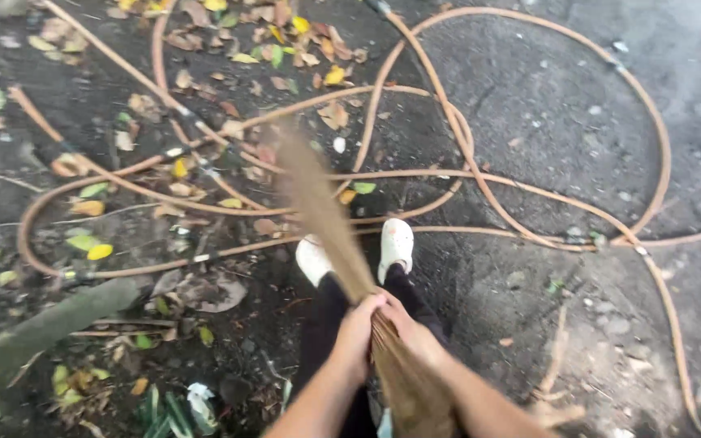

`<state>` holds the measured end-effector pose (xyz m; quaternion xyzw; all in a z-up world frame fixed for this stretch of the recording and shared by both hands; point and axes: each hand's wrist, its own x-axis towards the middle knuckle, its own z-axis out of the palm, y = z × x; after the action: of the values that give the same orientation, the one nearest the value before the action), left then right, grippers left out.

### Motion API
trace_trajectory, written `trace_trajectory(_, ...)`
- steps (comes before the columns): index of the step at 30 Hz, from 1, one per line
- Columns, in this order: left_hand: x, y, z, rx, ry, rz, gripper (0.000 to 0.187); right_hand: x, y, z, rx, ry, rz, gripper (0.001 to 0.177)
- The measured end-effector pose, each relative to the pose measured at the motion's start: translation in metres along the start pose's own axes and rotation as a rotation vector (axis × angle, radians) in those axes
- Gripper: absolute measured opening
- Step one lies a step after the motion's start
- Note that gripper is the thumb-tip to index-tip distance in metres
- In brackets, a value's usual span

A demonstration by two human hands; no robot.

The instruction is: The person sweeps fallen leaves across the ground into a pile using a stick broom.

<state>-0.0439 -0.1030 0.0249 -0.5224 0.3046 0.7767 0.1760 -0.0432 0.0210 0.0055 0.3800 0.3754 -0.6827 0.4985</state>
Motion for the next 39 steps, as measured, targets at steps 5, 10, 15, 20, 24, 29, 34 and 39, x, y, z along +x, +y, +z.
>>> trace_trajectory(5,0.062,-0.045,-0.011,0.105,-0.211,-0.46,0.025,0.036,0.004,-0.042,-0.325,0.394,-0.111,0.05)
trace_trajectory(10,0.009,-0.024,0.017,-0.301,0.096,-0.06,0.026,0.037,-0.021,-0.031,-0.773,0.127,0.16,0.054)
trace_trajectory(15,0.002,-0.068,0.022,-0.034,0.072,-0.115,0.03,-0.028,-0.003,-0.049,-0.164,-0.07,-0.146,0.051)
trace_trajectory(20,0.069,-0.084,0.028,-0.067,0.021,-0.248,0.025,0.021,-0.05,-0.06,-0.58,0.287,0.157,0.053)
trace_trajectory(24,0.018,-0.055,0.084,-0.236,0.279,0.051,0.036,0.038,-0.07,-0.078,-0.265,-0.317,0.003,0.049)
trace_trajectory(29,-0.004,-0.062,0.093,-0.184,0.16,-0.019,0.033,-0.028,-0.069,-0.089,-0.639,0.023,-0.126,0.048)
trace_trajectory(34,0.099,-0.097,0.088,-0.091,-0.073,-0.515,0.032,0.08,-0.075,-0.167,-0.352,0.033,-0.06,0.043)
trace_trajectory(39,0.073,-0.094,0.118,-0.1,0.102,0.139,0.038,0.038,-0.121,-0.148,-1.042,-0.19,-0.593,0.058)
